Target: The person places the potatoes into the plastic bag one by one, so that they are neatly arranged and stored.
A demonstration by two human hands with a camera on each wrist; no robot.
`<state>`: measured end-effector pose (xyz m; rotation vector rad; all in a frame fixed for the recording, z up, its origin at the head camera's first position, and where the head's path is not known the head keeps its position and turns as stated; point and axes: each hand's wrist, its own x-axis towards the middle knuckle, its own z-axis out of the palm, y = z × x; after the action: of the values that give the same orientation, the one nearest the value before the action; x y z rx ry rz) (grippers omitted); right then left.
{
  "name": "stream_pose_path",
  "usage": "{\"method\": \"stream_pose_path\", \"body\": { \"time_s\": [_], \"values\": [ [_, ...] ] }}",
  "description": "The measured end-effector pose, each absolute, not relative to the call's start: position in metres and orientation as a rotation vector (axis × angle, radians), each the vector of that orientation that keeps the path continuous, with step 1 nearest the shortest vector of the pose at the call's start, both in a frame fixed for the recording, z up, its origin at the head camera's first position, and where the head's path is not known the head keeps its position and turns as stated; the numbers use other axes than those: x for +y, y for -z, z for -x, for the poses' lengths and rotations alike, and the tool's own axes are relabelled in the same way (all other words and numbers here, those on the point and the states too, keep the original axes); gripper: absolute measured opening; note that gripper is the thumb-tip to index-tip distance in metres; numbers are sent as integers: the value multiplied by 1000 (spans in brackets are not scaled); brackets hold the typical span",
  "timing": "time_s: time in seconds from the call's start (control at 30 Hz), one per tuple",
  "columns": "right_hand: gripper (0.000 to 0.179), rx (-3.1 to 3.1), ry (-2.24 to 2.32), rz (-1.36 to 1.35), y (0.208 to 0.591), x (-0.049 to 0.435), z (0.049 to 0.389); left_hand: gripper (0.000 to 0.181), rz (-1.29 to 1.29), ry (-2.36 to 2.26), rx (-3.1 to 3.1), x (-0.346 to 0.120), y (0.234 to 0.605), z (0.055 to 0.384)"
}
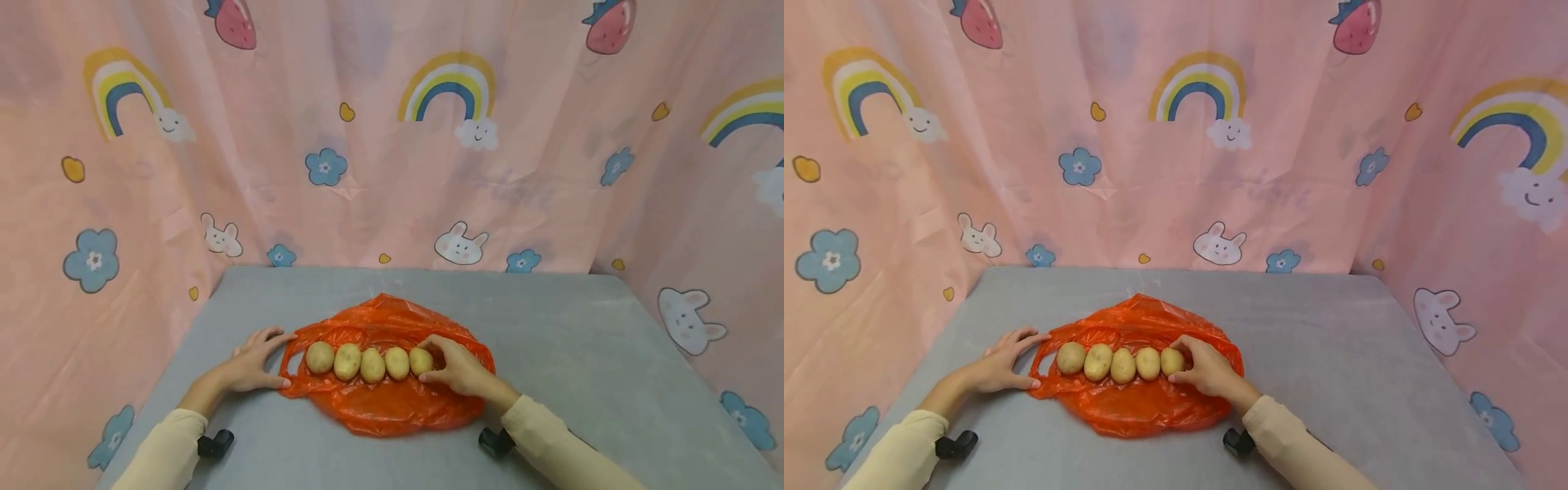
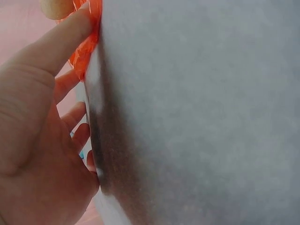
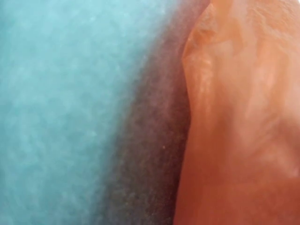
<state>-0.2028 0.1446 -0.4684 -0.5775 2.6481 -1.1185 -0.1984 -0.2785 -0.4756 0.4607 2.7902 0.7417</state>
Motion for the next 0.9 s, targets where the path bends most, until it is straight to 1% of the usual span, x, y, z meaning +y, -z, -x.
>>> {"method": "stream_pose_path", "body": {
  "time_s": [0.2,0.4,0.7,0.9],
  "values": [
    [40,2633,1114,587,473,144,197,91,-452,-755,2782,-279,480,191],
    [41,2635,1125,600,471,144,201,92,-454,-748,2788,-280,477,195],
    [57,2611,1074,695,467,148,204,92,-461,-743,2799,-280,475,201],
    [63,2602,1067,687,465,150,204,91,-464,-711,2798,-279,473,200]
  ]
}}
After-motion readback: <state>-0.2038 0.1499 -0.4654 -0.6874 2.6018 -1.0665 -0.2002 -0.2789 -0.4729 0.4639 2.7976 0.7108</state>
